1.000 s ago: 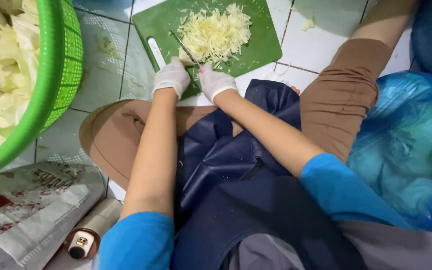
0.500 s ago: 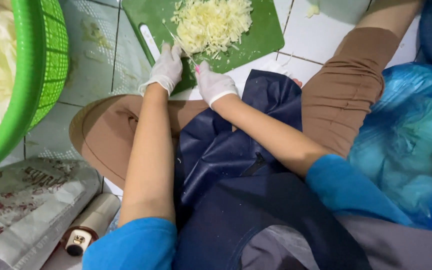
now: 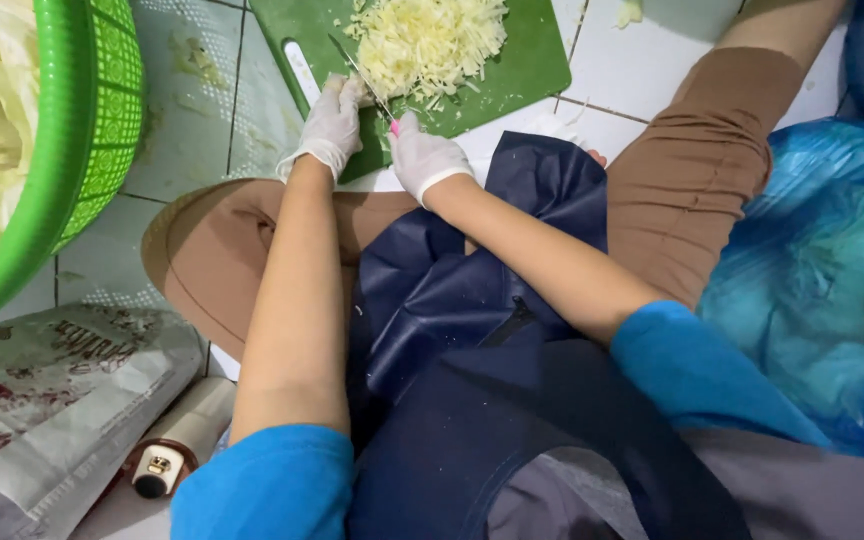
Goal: Shredding cabbage into fine pieces using a knife on a cutting board while sitting on the floor.
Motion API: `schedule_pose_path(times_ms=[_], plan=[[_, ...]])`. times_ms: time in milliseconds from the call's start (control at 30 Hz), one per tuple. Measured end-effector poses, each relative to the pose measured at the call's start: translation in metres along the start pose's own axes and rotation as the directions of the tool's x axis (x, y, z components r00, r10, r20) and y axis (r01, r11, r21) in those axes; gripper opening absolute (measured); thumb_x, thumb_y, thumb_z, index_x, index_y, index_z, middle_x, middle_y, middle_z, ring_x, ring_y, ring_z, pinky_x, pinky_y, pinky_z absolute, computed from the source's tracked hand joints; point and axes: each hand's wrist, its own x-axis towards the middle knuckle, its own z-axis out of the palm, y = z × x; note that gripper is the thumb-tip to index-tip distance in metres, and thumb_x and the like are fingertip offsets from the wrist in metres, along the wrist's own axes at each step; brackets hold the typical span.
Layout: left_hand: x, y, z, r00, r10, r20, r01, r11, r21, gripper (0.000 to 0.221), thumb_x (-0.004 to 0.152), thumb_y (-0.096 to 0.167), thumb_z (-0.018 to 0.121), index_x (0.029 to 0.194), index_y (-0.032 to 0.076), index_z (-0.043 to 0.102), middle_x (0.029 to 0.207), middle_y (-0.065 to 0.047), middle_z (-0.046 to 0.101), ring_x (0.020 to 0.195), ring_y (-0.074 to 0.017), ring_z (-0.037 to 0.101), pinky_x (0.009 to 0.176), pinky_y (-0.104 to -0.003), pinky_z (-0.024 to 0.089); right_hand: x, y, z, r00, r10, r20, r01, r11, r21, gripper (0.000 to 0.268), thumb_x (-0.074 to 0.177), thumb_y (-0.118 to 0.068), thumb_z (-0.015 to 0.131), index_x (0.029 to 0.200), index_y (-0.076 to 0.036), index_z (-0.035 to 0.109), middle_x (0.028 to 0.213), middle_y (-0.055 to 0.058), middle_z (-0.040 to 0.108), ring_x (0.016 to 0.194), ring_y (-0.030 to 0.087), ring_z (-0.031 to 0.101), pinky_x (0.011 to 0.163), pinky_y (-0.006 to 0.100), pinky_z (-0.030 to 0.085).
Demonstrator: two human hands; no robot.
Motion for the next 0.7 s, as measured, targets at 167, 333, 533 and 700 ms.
schedule_pose_path(times_ms=[167,333,533,700], plan=[[-0.008,0.011,-0.003,0.999,-0.054,0.005,0.054,0.999,0.001,0.041,0.091,0.038,0.037,0.115,0.007,0.051,0.095,-0.012,0.064,0.053,-0.0216,0.057,0.049,-0.031,0.049,0.018,0.0,0.002,0.996,0.048,0.081,-0.044,0.998,-0.05,0.034,0.097,-0.037,0.03,0.103,-0.005,0.042,0.077,0.018,0.065,0.07,0.041,0.063,0.066,0.051,0.048],[-0.004,0.004,0.0,0.999,-0.043,-0.002,0.043,0.999,-0.007,0.039,0.092,0.038,0.037,0.115,0.01,0.05,0.096,-0.012,0.063,0.051,-0.0215,0.057,0.047,-0.032,0.049,-0.009,-0.006,-0.022,0.999,-0.006,-0.038,0.007,1.0,0.015,0.035,0.096,-0.035,0.032,0.1,-0.001,0.042,0.073,0.021,0.065,0.069,0.045,0.062,0.066,0.052,0.047],[-0.004,0.002,0.001,0.998,-0.061,-0.008,0.061,0.998,0.023,0.048,0.091,0.038,0.037,0.127,0.007,0.044,0.107,-0.011,0.064,0.062,-0.021,0.061,0.054,-0.029,0.051,-0.001,-0.01,-0.001,0.987,0.143,0.074,-0.146,0.989,0.033,0.032,0.095,-0.038,0.03,0.104,-0.01,0.043,0.081,0.022,0.062,0.072,0.044,0.06,0.069,0.053,0.045],[-0.002,0.007,0.001,0.999,0.005,-0.039,0.001,0.987,0.161,0.037,0.093,0.037,0.032,0.109,0.008,0.048,0.102,-0.018,0.062,0.091,-0.0375,0.059,0.081,-0.043,0.044,0.006,-0.013,-0.012,0.974,0.201,0.105,-0.21,0.975,0.079,0.029,0.095,-0.039,0.033,0.108,-0.015,0.044,0.088,0.024,0.061,0.075,0.042,0.06,0.072,0.053,0.044]])
